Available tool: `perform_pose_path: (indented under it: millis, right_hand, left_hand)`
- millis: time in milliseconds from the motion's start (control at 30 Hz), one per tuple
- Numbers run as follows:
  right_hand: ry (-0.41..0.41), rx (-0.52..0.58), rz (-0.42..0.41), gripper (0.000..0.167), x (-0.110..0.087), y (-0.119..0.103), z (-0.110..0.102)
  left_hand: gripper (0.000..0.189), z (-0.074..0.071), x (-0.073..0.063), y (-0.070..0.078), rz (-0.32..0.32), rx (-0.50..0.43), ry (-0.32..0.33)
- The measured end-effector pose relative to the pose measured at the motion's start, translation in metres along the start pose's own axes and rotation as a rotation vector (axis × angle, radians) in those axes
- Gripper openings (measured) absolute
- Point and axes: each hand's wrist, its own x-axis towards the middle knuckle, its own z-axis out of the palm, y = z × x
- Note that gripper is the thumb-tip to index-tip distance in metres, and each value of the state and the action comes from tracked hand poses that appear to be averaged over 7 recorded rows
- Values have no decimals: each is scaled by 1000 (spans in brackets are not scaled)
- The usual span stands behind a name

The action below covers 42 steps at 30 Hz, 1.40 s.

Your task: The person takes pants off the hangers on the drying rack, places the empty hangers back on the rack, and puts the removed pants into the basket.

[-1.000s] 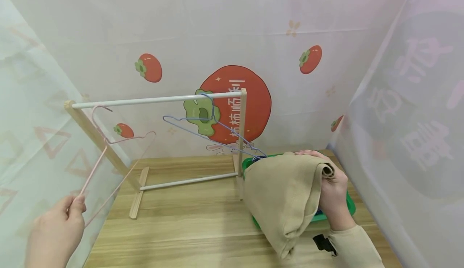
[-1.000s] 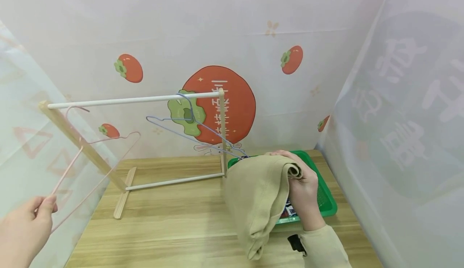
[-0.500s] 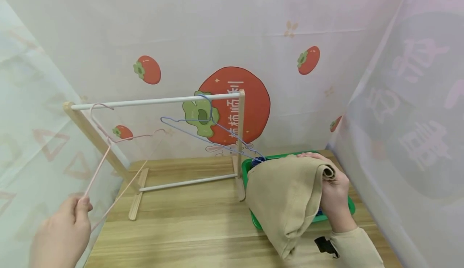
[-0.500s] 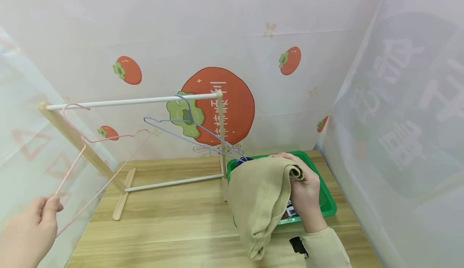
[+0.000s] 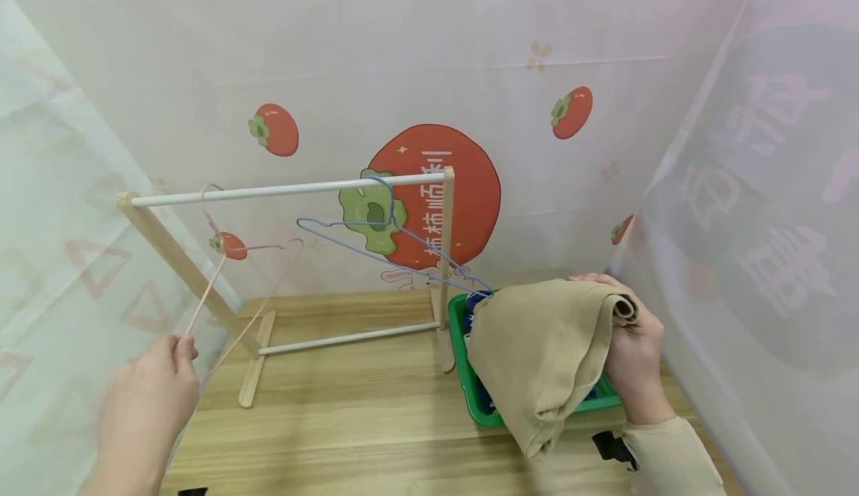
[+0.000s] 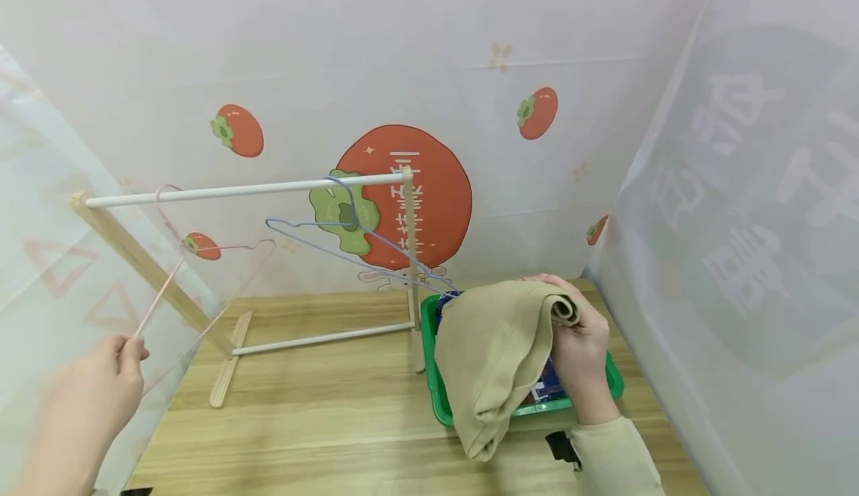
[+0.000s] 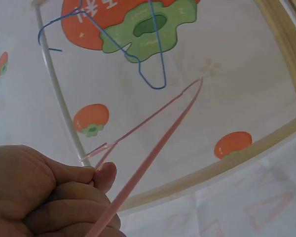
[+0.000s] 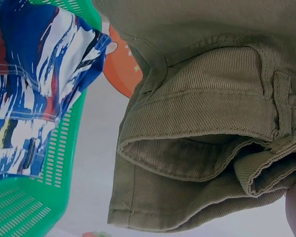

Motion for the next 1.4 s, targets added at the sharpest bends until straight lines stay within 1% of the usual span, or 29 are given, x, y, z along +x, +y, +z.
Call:
perform_pose_path:
  millis: [100, 200, 267, 333, 367, 433, 467, 500, 567, 600, 667, 700, 767, 800, 933, 1000, 1067, 1133, 1200, 1233, 1300, 1333, 1400]
  right_hand:
    - [-3, -59, -27, 25, 3, 0, -1]
    - [0, -95, -45, 25, 5, 0, -2]
    - [6, -110, -44, 24, 7, 1, -3]
    - [8, -166, -39, 24, 9, 1, -4]
    - [10, -212, -37, 24, 10, 1, -5]
    - [4, -266, -32, 24, 12, 2, -6]
    - [-2, -280, -30, 24, 14, 3, -7]
    - [-9, -300, -33, 24, 15, 4, -8]
    - [-26, -315, -39, 24, 18, 5, -10]
    - [-37, -324, -42, 24, 20, 5, -11]
    - [-52, -370, -38, 24, 24, 5, -13]
    - [-63, -402, -33, 25, 25, 5, -15]
    - [-88, -443, -21, 27, 29, 5, -17]
    - [-103, -456, -7, 29, 30, 5, -18]
    - [-162, -481, 24, 34, 37, 8, -22]
    - [-176, -496, 39, 35, 41, 10, -24]
    - [-187, -531, 25, 33, 44, 12, -25]
    - [-202, -560, 11, 33, 47, 14, -26]
    - [-221, -592, -17, 34, 51, 17, -26]
    - [-230, -606, -34, 36, 52, 18, -25]
    - [-244, -618, -52, 38, 55, 20, -24]
    - [-248, -625, -58, 39, 57, 21, -24]
    - [-254, -625, -76, 41, 60, 23, -22]
  left_hand:
    - [43, 11, 1, 2, 4, -4, 18]
    - [40, 21, 2, 5, 39, -4, 51]
    - [39, 26, 1, 6, 69, -9, 38]
    - [40, 31, 0, 7, 76, -33, 13]
    - [40, 34, 0, 8, 77, -43, 7]
    - [41, 38, -3, 9, 71, -69, -7]
    - [41, 41, -4, 10, 68, -82, -1]
    - [40, 44, -5, 11, 68, -92, 21]
    - [38, 50, -7, 13, 93, -117, 79]
    - [35, 53, -7, 13, 115, -125, 113]
    - [29, 60, -9, 14, 163, -135, 195]
    - [28, 65, -10, 14, 183, -141, 224]
    - [29, 73, -12, 11, 206, -155, 248]
    - [29, 76, -14, 10, 203, -164, 245]
    - [32, 89, -23, 6, 152, -228, 174]
    - [31, 95, -30, 5, 126, -272, 148]
    - [39, 103, -37, 4, 92, -323, 111]
    - [52, 112, -42, 3, 53, -407, 65]
    - [65, 121, -47, 2, 0, -498, -7]
    - [68, 126, -48, 2, -22, -540, -44]
    - [72, 136, -50, 2, -55, -595, -138]
    - [72, 142, -52, 3, -66, -610, -180]
    - [71, 154, -54, 6, -77, -609, -259]
